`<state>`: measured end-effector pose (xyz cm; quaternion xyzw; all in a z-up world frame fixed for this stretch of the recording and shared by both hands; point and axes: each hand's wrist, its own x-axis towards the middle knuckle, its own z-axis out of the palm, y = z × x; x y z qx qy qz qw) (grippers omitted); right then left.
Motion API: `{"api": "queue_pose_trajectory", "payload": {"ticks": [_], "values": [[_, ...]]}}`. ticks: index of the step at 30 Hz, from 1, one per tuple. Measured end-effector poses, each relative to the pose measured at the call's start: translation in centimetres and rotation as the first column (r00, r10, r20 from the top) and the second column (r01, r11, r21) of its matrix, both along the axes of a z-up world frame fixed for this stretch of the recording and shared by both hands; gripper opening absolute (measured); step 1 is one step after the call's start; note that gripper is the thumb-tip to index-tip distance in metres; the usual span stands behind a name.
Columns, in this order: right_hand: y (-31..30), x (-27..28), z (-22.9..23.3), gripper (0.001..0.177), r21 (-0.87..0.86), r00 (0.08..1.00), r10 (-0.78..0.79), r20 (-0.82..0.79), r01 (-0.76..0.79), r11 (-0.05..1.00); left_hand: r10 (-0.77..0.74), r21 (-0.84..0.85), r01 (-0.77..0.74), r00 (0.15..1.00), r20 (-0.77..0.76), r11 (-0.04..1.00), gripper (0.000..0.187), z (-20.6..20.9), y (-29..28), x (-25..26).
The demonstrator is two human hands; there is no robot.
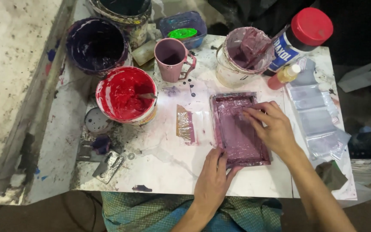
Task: The person spreads a purple paste-like substance onto a rectangular tray using a small wooden stick. They then wipe the work surface with a green cloth and handle a clear plastic sheet before returning to the tray.
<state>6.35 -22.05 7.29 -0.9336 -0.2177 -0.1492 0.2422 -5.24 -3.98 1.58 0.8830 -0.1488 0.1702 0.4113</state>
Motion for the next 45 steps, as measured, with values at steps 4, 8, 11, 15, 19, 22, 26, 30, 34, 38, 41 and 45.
{"api": "queue_pose_trajectory", "payload": {"ticks": [4,8,11,15,19,22,26,30,34,38,41,45], "values": [[0.4,-0.3,-0.9,0.031,-0.125,0.997,0.016,0.072,-0.006,0.992,0.001,-0.012,-0.001,1.0,-0.014,1.0,0.05,-0.2,0.0,0.2],[0.4,0.4,-1.2,0.026,0.066,0.99,-0.102,0.095,0.096,0.993,-0.017,-0.012,0.017,1.0,-0.014,1.0,0.048,0.2,0.1,0.2],[0.4,1.1,-1.2,0.025,0.12,0.992,-0.13,-0.003,0.129,0.984,-0.02,-0.011,0.02,1.0,-0.012,1.0,0.05,0.1,0.1,-0.1],[0.6,1.5,-1.3,0.021,0.206,0.992,-0.124,-0.013,0.123,0.971,-0.015,-0.026,0.015,1.0,-0.015,1.0,0.05,0.0,0.1,0.1],[0.3,1.7,-1.6,0.019,0.132,0.987,-0.158,-0.034,0.161,0.978,0.013,-0.002,-0.013,1.0,0.004,1.0,0.05,-0.1,0.1,0.4],[0.2,1.7,-1.4,0.021,0.171,0.992,-0.119,-0.042,0.125,0.977,0.012,0.001,-0.012,1.0,0.009,1.0,0.049,0.2,0.1,0.1],[0.5,1.5,-0.7,0.019,0.123,0.986,-0.129,-0.108,0.142,0.982,-0.009,-0.011,0.009,1.0,-0.007,1.0,0.047,0.4,0.2,0.1],[0.3,2.3,-0.3,0.014,-0.013,0.99,-0.104,-0.094,0.104,0.995,-0.014,-0.013,0.014,1.0,-0.009,1.0,0.046,0.6,0.3,0.3],[-1.2,3.4,0.5,0.017,-0.087,0.986,-0.138,-0.09,0.13,0.988,-0.003,0.011,0.003,1.0,-0.008,1.0,0.05,-0.2,0.0,0.0],[-2.0,5.3,0.4,0.03,-0.27,0.978,-0.074,-0.194,0.019,0.963,0.0,-0.005,0.0,1.0,0.0,1.0,0.049,0.1,0.0,0.1],[-2.0,6.3,-0.3,0.04,-0.323,0.987,-0.021,-0.157,-0.032,0.946,0.018,-0.003,-0.018,1.0,-0.001,1.0,0.048,0.2,-0.1,0.1],[-1.4,5.3,-0.3,0.034,-0.383,0.989,-0.051,0.136,0.1,0.918,0.014,-0.009,-0.014,1.0,-0.016,1.0,0.048,0.5,0.1,0.1]]}}
